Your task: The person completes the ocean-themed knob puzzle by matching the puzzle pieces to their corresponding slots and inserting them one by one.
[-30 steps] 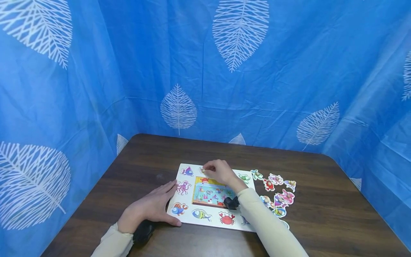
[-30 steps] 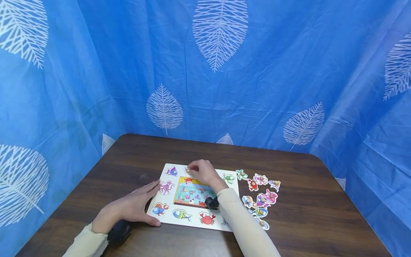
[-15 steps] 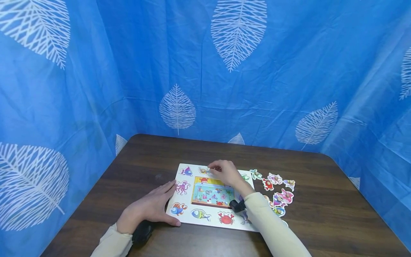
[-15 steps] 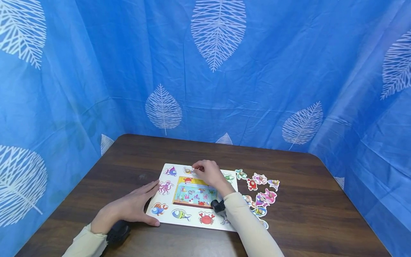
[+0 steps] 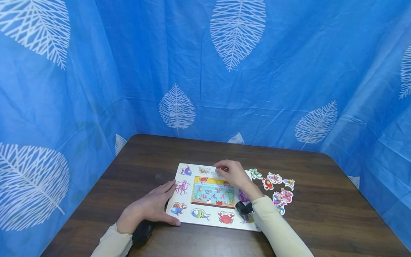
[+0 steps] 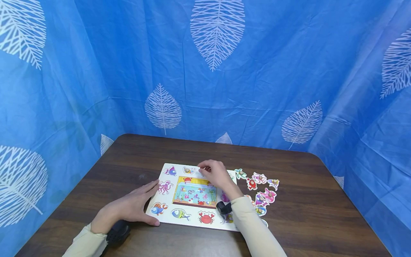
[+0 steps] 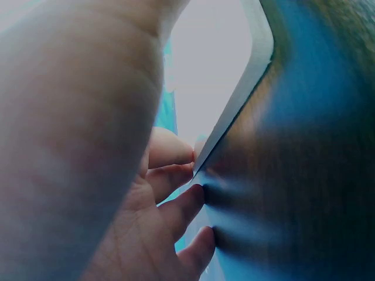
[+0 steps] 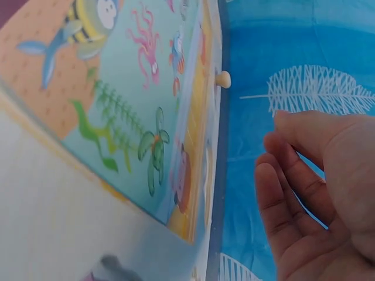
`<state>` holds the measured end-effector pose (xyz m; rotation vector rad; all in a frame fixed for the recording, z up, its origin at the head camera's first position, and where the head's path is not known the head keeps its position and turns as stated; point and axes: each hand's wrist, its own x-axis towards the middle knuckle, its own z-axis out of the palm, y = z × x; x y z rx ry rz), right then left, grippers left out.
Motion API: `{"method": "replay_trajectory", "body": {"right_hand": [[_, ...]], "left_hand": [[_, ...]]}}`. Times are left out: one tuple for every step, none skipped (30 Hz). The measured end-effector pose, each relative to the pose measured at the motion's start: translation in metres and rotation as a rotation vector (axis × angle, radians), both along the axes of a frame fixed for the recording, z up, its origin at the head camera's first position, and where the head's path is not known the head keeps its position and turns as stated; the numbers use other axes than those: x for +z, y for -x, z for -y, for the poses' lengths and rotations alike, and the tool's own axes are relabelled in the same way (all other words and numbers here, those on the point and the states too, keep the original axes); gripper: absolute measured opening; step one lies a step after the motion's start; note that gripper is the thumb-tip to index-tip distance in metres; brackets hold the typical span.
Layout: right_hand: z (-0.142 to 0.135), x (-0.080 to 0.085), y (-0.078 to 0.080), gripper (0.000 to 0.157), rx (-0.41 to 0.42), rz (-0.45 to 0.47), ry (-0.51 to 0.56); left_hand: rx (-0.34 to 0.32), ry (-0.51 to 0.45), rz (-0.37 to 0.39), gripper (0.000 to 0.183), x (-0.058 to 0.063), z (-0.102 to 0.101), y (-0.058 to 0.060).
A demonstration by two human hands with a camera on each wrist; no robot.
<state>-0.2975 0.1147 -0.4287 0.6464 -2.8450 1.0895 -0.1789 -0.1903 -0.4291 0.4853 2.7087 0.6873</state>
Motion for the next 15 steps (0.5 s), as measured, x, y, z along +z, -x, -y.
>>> {"method": "replay_trajectory", "body": {"right_hand": [[-0.001, 0.000, 0.000, 0.020, -0.001, -0.004, 0.002], [-0.003, 0.000, -0.001, 0.020, -0.004, -0.008, 0.003], [-0.004, 0.000, -0.001, 0.021, -0.006, -0.008, 0.003], [-0.006, 0.000, -0.001, 0.021, -0.009, -0.007, 0.007], [-0.007, 0.000, -0.001, 0.021, -0.013, -0.006, 0.008], [-0.009, 0.000, -0.002, 0.021, -0.015, -0.008, 0.012], [-0.010, -0.001, -0.002, 0.021, -0.016, -0.010, 0.017], [-0.012, -0.001, -0.002, 0.021, -0.016, -0.011, 0.020], [-0.013, -0.001, -0.002, 0.022, -0.016, -0.012, 0.025], [-0.014, -0.001, -0.001, 0.022, -0.014, -0.017, 0.029], [-0.015, -0.002, -0.001, 0.022, -0.014, -0.019, 0.029], [-0.016, -0.001, -0.002, 0.023, -0.013, -0.021, 0.031], [-0.017, -0.001, -0.001, 0.023, -0.014, -0.019, 0.030], [-0.018, -0.001, -0.001, 0.023, -0.017, -0.017, 0.026], [-0.019, 0.000, -0.001, 0.023, -0.019, -0.018, 0.024]], "left_hand": [[0.000, -0.001, 0.002, 0.128, 0.000, 0.000, 0.000], [0.000, -0.002, 0.003, 0.128, 0.000, 0.000, 0.000], [0.000, -0.004, 0.005, 0.128, 0.000, 0.000, 0.000], [0.000, -0.005, 0.007, 0.128, 0.000, 0.000, 0.000], [0.000, -0.006, 0.009, 0.128, 0.000, 0.000, 0.001], [0.000, -0.008, 0.011, 0.128, 0.000, 0.000, 0.001], [0.000, -0.008, 0.011, 0.128, -0.001, 0.000, 0.001], [0.000, -0.008, 0.010, 0.128, -0.001, 0.000, 0.001], [-0.001, -0.009, 0.011, 0.128, -0.001, 0.000, 0.001], [-0.001, -0.009, 0.011, 0.128, -0.001, 0.000, 0.001], [-0.001, -0.010, 0.012, 0.128, -0.001, 0.000, 0.001], [0.000, -0.010, 0.014, 0.128, -0.001, 0.000, 0.001], [0.002, -0.009, 0.015, 0.128, -0.001, 0.000, 0.001], [0.003, -0.009, 0.016, 0.128, -0.001, 0.000, 0.001], [0.004, -0.009, 0.018, 0.129, 0.000, -0.001, 0.001]]}}
